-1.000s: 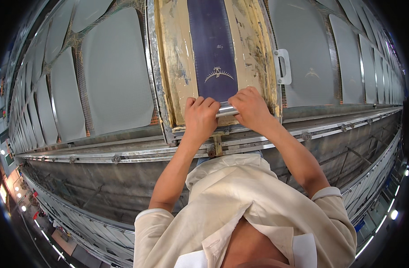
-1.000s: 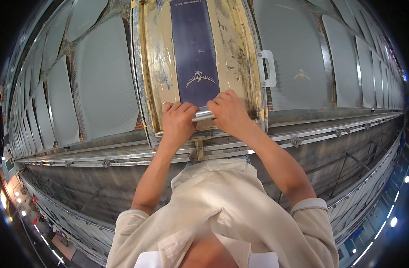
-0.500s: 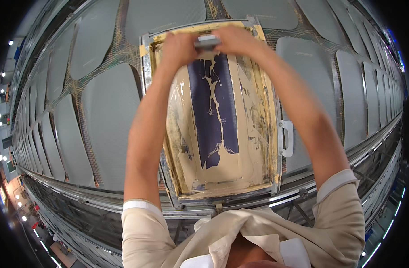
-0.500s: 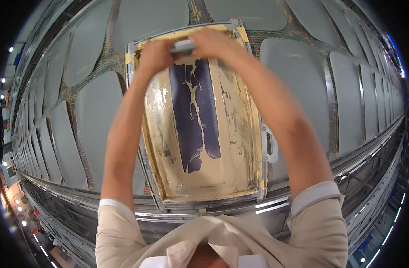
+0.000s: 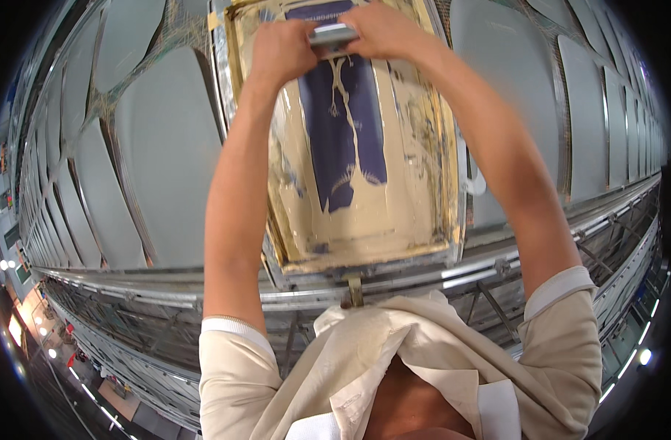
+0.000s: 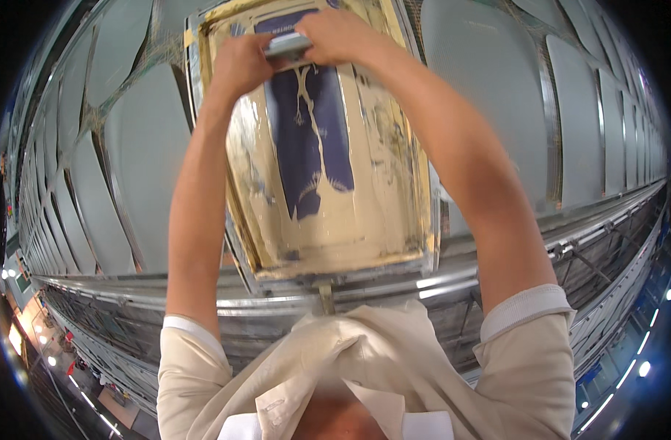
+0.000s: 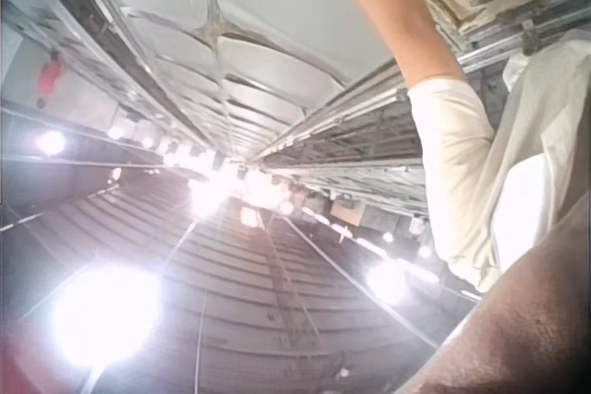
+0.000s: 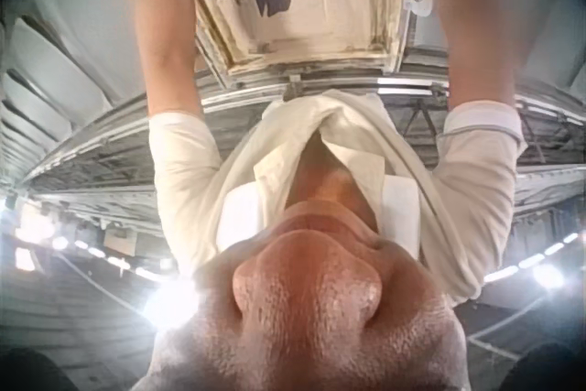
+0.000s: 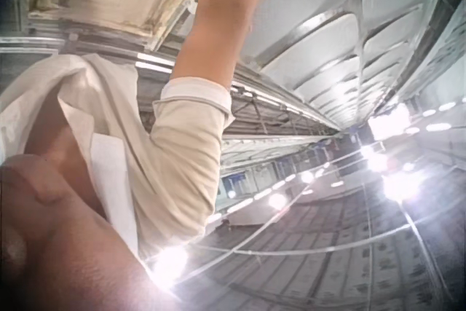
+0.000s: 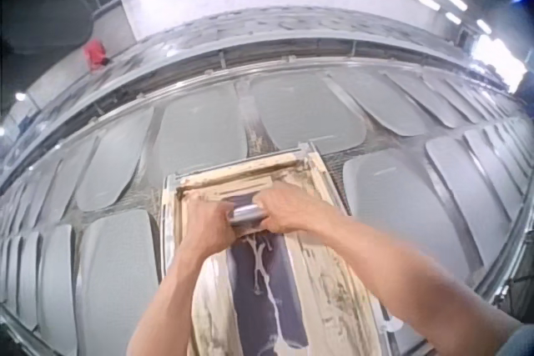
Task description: The person pours a beige paste into a screen printing frame and uses a squeegee to spread the paste evenly across the mesh. They repeatedly pull the squeegee across the screen to coat the stencil area.
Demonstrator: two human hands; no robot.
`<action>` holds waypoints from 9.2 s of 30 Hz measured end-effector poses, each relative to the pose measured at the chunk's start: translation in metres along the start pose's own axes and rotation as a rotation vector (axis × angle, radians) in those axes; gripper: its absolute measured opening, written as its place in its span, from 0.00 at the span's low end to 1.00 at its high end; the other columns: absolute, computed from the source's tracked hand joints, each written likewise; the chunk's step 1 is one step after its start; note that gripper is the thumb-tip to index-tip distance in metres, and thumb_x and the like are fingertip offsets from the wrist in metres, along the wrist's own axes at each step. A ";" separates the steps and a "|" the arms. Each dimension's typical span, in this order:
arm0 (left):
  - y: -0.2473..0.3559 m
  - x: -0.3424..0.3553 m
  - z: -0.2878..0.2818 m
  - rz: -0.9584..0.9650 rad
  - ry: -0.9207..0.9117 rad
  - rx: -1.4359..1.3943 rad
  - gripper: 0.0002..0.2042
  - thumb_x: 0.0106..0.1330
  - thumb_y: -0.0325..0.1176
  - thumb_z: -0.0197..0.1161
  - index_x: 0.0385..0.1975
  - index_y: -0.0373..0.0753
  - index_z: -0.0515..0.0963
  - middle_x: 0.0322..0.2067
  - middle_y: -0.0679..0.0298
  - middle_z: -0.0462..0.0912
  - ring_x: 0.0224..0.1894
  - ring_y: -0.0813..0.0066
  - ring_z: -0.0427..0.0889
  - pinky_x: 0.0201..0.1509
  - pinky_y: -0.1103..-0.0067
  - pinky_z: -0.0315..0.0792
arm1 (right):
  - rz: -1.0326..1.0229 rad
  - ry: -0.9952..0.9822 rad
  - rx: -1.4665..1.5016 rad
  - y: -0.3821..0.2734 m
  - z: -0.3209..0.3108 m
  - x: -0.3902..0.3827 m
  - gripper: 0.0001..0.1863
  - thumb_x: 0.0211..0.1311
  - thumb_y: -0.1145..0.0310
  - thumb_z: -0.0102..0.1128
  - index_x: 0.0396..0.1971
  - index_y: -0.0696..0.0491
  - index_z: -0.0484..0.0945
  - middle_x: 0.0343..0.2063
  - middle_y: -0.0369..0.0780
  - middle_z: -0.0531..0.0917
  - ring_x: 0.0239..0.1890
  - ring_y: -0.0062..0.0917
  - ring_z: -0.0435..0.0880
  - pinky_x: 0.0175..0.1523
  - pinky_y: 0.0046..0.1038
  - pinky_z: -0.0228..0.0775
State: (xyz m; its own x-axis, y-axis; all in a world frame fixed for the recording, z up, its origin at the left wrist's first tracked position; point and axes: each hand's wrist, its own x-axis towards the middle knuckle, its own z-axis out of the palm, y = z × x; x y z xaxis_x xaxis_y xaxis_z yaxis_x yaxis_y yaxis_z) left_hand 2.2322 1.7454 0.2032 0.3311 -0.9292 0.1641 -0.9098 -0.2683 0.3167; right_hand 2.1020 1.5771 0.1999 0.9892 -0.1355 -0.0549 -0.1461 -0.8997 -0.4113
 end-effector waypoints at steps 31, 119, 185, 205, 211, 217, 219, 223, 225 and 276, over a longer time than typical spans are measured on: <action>0.120 -0.325 -0.053 -0.128 0.096 -0.076 0.16 0.42 0.25 0.67 0.35 0.47 0.81 0.35 0.68 0.80 0.45 0.65 0.78 0.51 0.67 0.68 | 0.619 0.683 0.281 -0.052 0.044 -0.218 0.19 0.69 0.55 0.61 0.37 0.58 0.82 0.33 0.48 0.85 0.38 0.41 0.84 0.44 0.37 0.72; -0.378 -0.059 -0.146 -0.058 -0.105 -0.030 0.18 0.52 0.43 0.75 0.42 0.44 0.86 0.31 0.54 0.87 0.35 0.51 0.86 0.42 0.63 0.78 | 0.056 0.040 0.052 -0.237 0.072 0.326 0.17 0.43 0.57 0.72 0.33 0.51 0.87 0.29 0.49 0.87 0.35 0.46 0.87 0.42 0.44 0.78; -0.489 -0.600 -0.296 0.061 0.060 0.011 0.25 0.39 0.22 0.67 0.44 0.44 0.80 0.45 0.68 0.83 0.43 0.65 0.77 0.50 0.66 0.65 | 0.851 0.556 0.590 -0.622 0.267 0.160 0.21 0.72 0.57 0.57 0.59 0.51 0.77 0.27 0.39 0.80 0.29 0.26 0.75 0.39 0.29 0.69; -0.634 -0.348 -0.296 0.136 -0.006 -0.037 0.12 0.51 0.35 0.75 0.35 0.42 0.86 0.30 0.59 0.86 0.34 0.57 0.84 0.40 0.67 0.76 | 1.293 0.874 0.117 -0.638 0.307 -0.051 0.12 0.73 0.66 0.59 0.47 0.56 0.85 0.41 0.40 0.86 0.42 0.25 0.83 0.50 0.27 0.74; -0.569 -0.476 -0.332 0.232 -0.240 -0.087 0.18 0.44 0.23 0.70 0.38 0.47 0.84 0.41 0.69 0.87 0.47 0.65 0.82 0.53 0.68 0.68 | 1.227 0.866 0.093 -0.640 0.309 -0.046 0.13 0.73 0.62 0.60 0.46 0.56 0.85 0.42 0.41 0.87 0.42 0.28 0.84 0.49 0.29 0.75; -0.508 -0.485 -0.337 0.591 -0.386 -0.194 0.21 0.44 0.17 0.69 0.37 0.51 0.85 0.44 0.78 0.86 0.54 0.69 0.78 0.58 0.63 0.56 | 1.215 0.908 0.167 -0.635 0.309 -0.046 0.12 0.71 0.64 0.61 0.44 0.56 0.85 0.39 0.41 0.86 0.39 0.27 0.84 0.47 0.27 0.75; -0.486 -0.475 -0.320 0.663 -0.386 -0.229 0.21 0.45 0.17 0.69 0.38 0.51 0.85 0.44 0.78 0.86 0.56 0.68 0.76 0.58 0.62 0.56 | 1.191 0.926 0.186 -0.632 0.314 -0.051 0.12 0.71 0.64 0.61 0.43 0.56 0.85 0.38 0.40 0.86 0.38 0.26 0.84 0.46 0.27 0.75; -0.471 -0.478 -0.284 0.671 -0.345 -0.248 0.21 0.45 0.19 0.70 0.39 0.52 0.86 0.45 0.79 0.86 0.58 0.66 0.75 0.57 0.62 0.56 | 1.134 0.916 0.229 -0.629 0.312 -0.051 0.11 0.70 0.65 0.62 0.43 0.56 0.85 0.38 0.40 0.86 0.38 0.26 0.84 0.46 0.27 0.74; -0.473 -0.493 -0.282 0.631 -0.325 -0.225 0.21 0.45 0.19 0.70 0.39 0.52 0.86 0.45 0.80 0.86 0.58 0.66 0.75 0.57 0.62 0.56 | 1.117 0.901 0.229 -0.631 0.308 -0.049 0.11 0.70 0.64 0.62 0.43 0.56 0.85 0.38 0.40 0.86 0.38 0.26 0.84 0.46 0.27 0.74; -0.593 -0.387 -0.332 -0.690 0.084 0.294 0.13 0.56 0.41 0.66 0.33 0.38 0.84 0.32 0.48 0.87 0.37 0.45 0.86 0.43 0.56 0.79 | 1.075 0.842 0.538 -0.603 0.300 -0.086 0.11 0.72 0.68 0.60 0.45 0.57 0.85 0.34 0.37 0.88 0.34 0.19 0.83 0.43 0.24 0.76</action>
State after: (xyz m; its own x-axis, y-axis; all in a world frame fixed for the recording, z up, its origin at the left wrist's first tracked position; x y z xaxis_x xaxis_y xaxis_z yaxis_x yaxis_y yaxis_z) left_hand 2.7262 2.3489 0.2626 0.8572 -0.5065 0.0930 -0.5145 -0.8500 0.1132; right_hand 2.1068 2.2553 0.1799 0.0852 -0.9923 -0.0894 -0.5875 0.0224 -0.8089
